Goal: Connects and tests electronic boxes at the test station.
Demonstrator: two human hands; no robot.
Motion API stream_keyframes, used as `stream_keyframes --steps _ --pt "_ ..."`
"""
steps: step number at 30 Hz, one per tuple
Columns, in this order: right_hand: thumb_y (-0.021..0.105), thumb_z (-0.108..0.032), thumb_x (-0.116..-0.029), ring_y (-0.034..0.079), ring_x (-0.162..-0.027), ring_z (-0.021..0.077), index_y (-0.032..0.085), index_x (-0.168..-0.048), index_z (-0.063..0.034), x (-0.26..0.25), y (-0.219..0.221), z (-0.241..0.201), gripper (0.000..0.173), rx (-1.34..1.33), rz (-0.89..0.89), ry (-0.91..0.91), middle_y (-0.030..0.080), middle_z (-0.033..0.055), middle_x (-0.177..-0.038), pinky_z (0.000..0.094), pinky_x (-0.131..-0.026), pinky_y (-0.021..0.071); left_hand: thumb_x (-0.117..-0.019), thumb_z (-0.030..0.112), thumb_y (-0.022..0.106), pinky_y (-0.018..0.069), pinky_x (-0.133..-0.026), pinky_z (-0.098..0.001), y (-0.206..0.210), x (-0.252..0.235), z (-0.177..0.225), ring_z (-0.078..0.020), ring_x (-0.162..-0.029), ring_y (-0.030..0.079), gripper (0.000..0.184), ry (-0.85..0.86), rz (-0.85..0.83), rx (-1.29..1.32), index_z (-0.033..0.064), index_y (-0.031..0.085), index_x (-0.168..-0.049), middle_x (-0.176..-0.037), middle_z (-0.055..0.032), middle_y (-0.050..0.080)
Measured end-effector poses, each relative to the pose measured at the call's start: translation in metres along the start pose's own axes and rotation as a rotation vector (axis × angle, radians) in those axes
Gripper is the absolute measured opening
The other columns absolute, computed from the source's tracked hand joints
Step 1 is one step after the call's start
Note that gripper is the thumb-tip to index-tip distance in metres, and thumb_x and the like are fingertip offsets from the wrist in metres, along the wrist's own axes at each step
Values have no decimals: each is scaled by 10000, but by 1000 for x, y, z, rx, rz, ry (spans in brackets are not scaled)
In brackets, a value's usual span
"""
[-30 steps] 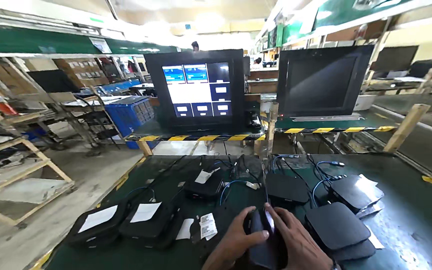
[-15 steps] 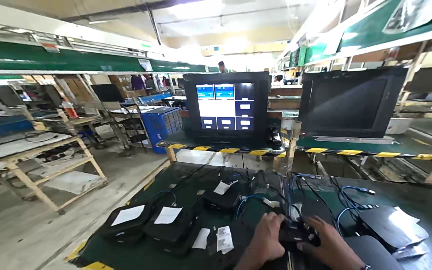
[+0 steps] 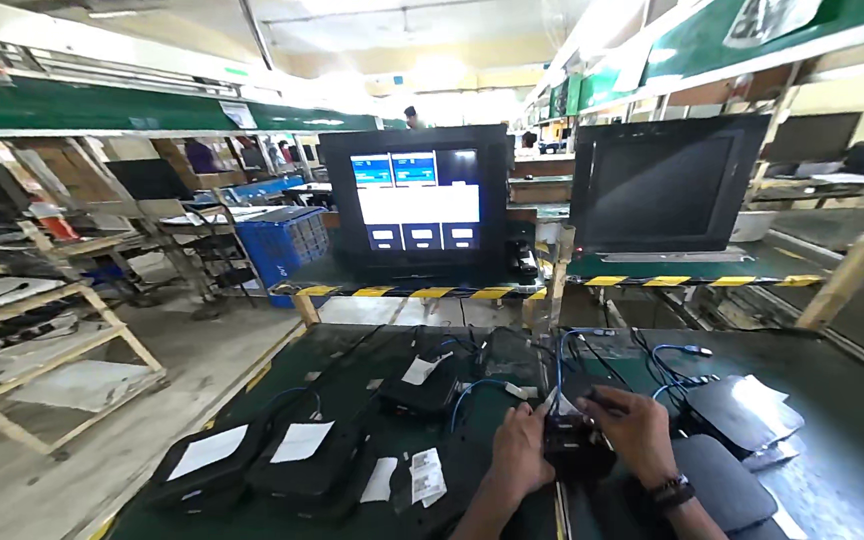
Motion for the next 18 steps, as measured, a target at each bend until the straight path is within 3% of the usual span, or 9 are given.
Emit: stream_keyframes --steps 3,7,12,16,18 --pt "836 -365 -824 732 -796 106 806 -878 -193 1 -8 12 183 105 -136 118 769 -44 -835 430 -782 615 -713 210 868 503 -1053 -537 0 -5 1 -373 -1360 500 955 -1 -36 -6 152 432 -1561 -1473 -156 519" --pt "824 -355 -822 713 -738 67 779 -800 -195 6 -4 24 168 35 -120 76 747 -72 -767 381 -744 614 -712 226 866 481 -1087 -514 0 -8 1 -369 -1363 498 970 6 -37 -27 134 421 -1570 -1482 -158 510" --pt "836 -361 -808 695 -714 81 766 -763 -195 5 10 17 186 79 -171 125 729 -63 -736 406 -721 588 -716 224 871 493 -1077 -502 -1 -7 -1 -361 -1357 502 979 7 -47 -40 142 410 -1576 -1467 -152 515" --pt "845 -388 -809 683 -721 111 764 -772 -193 3 14 10 214 160 -263 173 719 -50 -741 428 -714 570 -703 222 870 498 -1068 -492 -3 -7 -4 -355 -1343 510 968 8 -47 -48 136 428 -1561 -1450 -150 524" --pt "834 -369 -821 689 -811 194 774 -835 -161 5 16 5 218 244 -313 187 729 8 -815 488 -782 556 -706 212 872 487 -1081 -498 -3 -9 -2 -361 -1350 506 962 38 -49 -46 121 431 -1556 -1459 -157 520"
Point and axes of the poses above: each hand's wrist, its own x-axis away from the middle knuckle, its own y-axis out of the palm, z = x × y, the point moved 8 cm from there along -x, towards the middle knuckle
